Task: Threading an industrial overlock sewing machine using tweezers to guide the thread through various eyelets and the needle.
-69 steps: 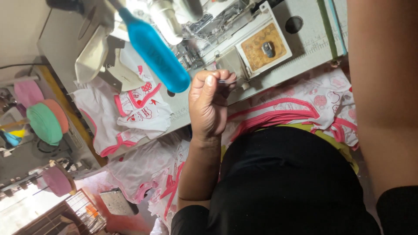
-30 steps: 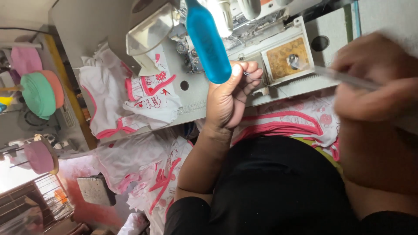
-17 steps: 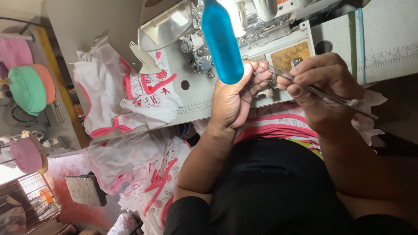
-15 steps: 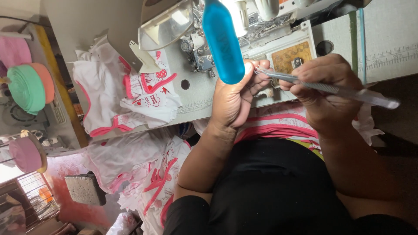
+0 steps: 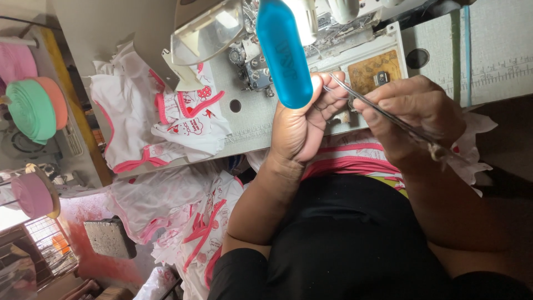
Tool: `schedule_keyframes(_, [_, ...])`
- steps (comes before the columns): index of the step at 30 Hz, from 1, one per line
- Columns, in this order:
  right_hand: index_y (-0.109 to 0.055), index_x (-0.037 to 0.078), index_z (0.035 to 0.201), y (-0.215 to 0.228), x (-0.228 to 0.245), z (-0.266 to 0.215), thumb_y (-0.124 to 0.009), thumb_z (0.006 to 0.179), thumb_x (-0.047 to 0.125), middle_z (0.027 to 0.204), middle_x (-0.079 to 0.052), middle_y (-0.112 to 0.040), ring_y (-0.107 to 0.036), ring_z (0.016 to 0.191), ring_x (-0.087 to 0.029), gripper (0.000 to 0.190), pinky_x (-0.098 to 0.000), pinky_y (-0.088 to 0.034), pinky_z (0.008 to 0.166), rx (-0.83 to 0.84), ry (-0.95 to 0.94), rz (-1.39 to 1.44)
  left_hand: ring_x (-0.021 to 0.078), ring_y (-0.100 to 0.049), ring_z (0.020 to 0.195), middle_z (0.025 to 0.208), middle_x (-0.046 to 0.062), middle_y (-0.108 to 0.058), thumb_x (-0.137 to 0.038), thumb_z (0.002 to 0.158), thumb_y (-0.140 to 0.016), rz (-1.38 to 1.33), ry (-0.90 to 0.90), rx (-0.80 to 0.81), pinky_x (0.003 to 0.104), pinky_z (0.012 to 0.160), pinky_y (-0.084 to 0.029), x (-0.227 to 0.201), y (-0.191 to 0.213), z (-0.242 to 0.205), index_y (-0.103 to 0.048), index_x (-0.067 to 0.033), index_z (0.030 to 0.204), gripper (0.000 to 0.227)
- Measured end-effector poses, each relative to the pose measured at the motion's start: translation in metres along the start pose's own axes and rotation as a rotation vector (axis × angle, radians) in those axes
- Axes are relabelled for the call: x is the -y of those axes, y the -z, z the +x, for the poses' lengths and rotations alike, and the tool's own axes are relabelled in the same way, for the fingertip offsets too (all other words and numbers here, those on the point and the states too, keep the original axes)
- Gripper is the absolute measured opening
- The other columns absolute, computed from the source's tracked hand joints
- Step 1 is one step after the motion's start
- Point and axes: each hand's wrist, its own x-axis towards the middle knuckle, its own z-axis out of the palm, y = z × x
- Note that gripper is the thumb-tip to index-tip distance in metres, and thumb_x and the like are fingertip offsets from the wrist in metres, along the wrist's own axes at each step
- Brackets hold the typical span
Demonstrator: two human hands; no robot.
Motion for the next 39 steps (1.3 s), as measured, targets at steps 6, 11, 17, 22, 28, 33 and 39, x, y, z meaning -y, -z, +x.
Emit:
schedule_keyframes(6, [-0.053,0.002,0.102,0.003,0.007,0.005,-0.066,0.102,0.003,0.105,-0.028,-0.066,-0.073,0.090,-0.031,0.013,-0.0358,-0.060,0.081,0.042,0.057,0.039,0.0375,-0.073,0.106,0.118,0.024,-0.072,-0.012,0.101,-0.070,-0.046,-0.026,0.006,0.046,0.095,-0.061,0.004,0.001,-0.001,-0.070,0.0015,0.114,0.019])
schedule_keyframes(11, [-0.059,-0.011,0.086,-0.003,-0.006,0.005,-0.059,0.101,0.011,0.090,-0.032,-0.065,-0.071,0.074,-0.036,0.027,-0.0430,-0.063,0.069,0.004,0.088,0.070,0.0326,-0.074,0.102,0.114,0.025,-0.072,-0.010,0.102,-0.069,-0.002,-0.023,0.020,0.038,0.090,-0.064,-0.001,-0.009,-0.005,-0.069,0.0031,0.110,0.016])
schedule_keyframes(17, [-0.054,0.000,0.102,-0.005,-0.009,0.002,-0.065,0.105,0.005,0.101,-0.023,-0.068,-0.077,0.083,-0.026,0.013,-0.0338,-0.065,0.066,0.070,0.275,-0.056,0.0366,-0.073,0.103,0.114,0.023,-0.073,-0.009,0.099,-0.071,-0.057,-0.047,0.004,0.045,0.093,-0.063,0.005,-0.001,-0.001,-0.070,0.0029,0.111,0.017])
schedule_keyframes(22, [-0.059,-0.004,0.107,-0.008,-0.014,0.016,-0.069,0.100,-0.001,0.107,-0.028,-0.068,-0.076,0.093,-0.032,0.012,-0.0455,-0.067,0.087,0.110,0.484,-0.030,0.0350,-0.074,0.103,0.114,0.022,-0.073,-0.011,0.100,-0.072,-0.054,-0.046,0.002,0.046,0.091,-0.063,0.004,-0.003,-0.001,-0.071,0.0015,0.111,0.017])
schedule_keyframes(28, [-0.061,-0.008,0.103,-0.008,-0.011,0.014,-0.071,0.097,-0.007,0.107,-0.032,-0.067,-0.075,0.100,-0.047,0.011,-0.0516,-0.066,0.093,0.165,0.413,-0.013,0.0310,-0.074,0.102,0.113,0.020,-0.074,-0.010,0.099,-0.072,-0.081,-0.036,-0.014,0.044,0.093,-0.062,0.003,-0.002,0.000,-0.072,-0.0008,0.110,0.014])
schedule_keyframes(33, [-0.060,-0.008,0.104,-0.016,-0.012,0.015,-0.070,0.098,-0.008,0.108,-0.032,-0.067,-0.076,0.101,-0.044,0.012,-0.0496,-0.066,0.094,0.153,0.441,-0.026,0.0298,-0.075,0.099,0.112,0.019,-0.074,-0.014,0.099,-0.072,-0.041,-0.038,-0.032,0.041,0.088,-0.063,0.001,-0.002,-0.001,-0.072,-0.0018,0.108,0.016])
schedule_keyframes(39, [-0.057,-0.016,0.106,-0.009,-0.048,0.015,-0.040,0.106,0.013,0.053,-0.003,-0.043,-0.038,0.034,-0.013,0.033,-0.0250,-0.030,0.030,0.658,-0.584,1.199,0.0381,-0.069,0.121,0.144,0.026,-0.060,-0.010,0.111,-0.059,-0.028,-0.115,0.212,0.045,0.109,-0.057,-0.013,0.014,-0.019,-0.055,0.0105,0.142,0.038])
